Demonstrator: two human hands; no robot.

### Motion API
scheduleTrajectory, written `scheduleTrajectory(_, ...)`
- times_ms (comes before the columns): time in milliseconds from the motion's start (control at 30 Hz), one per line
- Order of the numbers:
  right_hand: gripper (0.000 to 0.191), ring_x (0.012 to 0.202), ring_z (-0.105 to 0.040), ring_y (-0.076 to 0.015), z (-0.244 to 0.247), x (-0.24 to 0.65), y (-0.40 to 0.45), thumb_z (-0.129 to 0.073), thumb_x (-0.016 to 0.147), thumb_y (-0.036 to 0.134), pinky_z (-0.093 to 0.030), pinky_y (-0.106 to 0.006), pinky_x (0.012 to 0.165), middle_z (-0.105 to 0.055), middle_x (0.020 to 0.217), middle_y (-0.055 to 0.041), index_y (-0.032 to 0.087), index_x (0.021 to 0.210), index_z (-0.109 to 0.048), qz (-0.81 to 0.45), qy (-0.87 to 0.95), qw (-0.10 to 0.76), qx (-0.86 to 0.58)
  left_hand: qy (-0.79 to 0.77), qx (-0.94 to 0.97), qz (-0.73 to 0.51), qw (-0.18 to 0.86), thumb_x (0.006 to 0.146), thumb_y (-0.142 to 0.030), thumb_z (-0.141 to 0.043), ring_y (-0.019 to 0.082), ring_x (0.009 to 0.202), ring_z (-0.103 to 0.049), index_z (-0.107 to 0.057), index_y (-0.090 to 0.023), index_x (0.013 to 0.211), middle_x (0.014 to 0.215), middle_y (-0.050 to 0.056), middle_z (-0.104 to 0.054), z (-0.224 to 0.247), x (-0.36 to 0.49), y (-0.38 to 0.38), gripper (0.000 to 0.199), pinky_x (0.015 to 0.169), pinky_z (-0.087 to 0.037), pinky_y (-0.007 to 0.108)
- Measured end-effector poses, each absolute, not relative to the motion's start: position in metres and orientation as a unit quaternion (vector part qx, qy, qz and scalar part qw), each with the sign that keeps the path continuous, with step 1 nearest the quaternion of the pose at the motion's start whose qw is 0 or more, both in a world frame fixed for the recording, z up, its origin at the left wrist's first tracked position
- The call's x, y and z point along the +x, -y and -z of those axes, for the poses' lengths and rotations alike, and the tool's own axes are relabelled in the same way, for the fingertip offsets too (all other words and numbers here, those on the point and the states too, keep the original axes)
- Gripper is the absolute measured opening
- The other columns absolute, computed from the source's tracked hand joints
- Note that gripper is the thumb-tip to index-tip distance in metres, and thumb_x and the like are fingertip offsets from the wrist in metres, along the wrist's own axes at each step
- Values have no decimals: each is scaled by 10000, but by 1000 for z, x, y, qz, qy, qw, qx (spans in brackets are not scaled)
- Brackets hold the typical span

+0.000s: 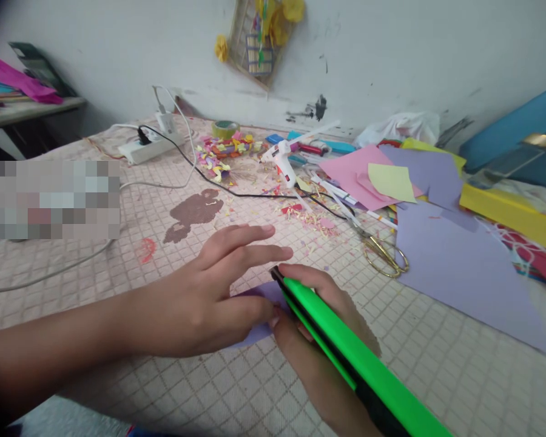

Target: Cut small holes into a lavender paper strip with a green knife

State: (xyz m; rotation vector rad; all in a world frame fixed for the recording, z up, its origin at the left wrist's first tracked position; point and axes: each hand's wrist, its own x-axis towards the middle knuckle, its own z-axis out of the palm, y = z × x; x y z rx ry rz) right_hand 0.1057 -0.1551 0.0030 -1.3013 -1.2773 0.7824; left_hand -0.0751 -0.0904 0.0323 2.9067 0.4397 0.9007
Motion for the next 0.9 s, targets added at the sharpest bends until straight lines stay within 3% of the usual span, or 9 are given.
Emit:
scheduleTrajectory(167,318,837,-613,-199,-3,105,147,-722,723,245,-528,-331,678,-645,987,-4,351,1006,-624,-435,485,562,-510,-134,943,-289,96,908,-203,-456,252,1367,-260,-616,-204,913,1383,85,-438,-34,-77,90,160,1106,-259,469)
scheduleTrajectory(400,388,690,-592,-160,-6,104,150,-748,700,270,-506,-263,564,-622,837,7,356,1051,-606,-432,447,540,-567,-294,858,-396,145,865,-215,-531,197,1173,-476,-576,-183,828,1186,92,-566,-42,-85,63,67,1026,-351,420)
scheduleTrajectory(633,364,734,-631,-166,-9,104,147,-731,711,269,-527,-280,630,-646,855,8,344,1045,-606,-438,451,538,-562,-438,811,-348,171,825,-282,-553,217,1061,-524,-569,-164,744,1056,67,-613,-21,-89,28,144,975,-368,462)
scheduleTrajectory(700,358,723,-630,-167,-8,105,146,-731,709,274,-527,-280,617,-645,841,10,344,1038,-608,-442,449,539,-558,-445,819,-321,169,824,-200,-502,230,1133,-485,-602,-158,829,1138,85,-567,-17,-89,24,109,1000,-341,474)
scheduleTrajectory(800,344,705,-615,-168,-7,107,144,-728,709,276,-516,-284,604,-639,831,8,331,1029,-613,-428,462,536,-563,-421,827,-311,203,801,-99,-439,230,1211,-426,-586,-160,1046,1227,101,-513,-18,-88,28,292,996,-351,454)
scheduleTrajectory(900,339,733,-596,-170,-5,109,141,-728,704,271,-495,-286,626,-639,872,2,323,1022,-622,-397,481,542,-563,-355,828,-237,364,870,-226,-438,163,916,-571,-554,-170,1050,981,55,-617,-26,-84,44,221,798,-467,340)
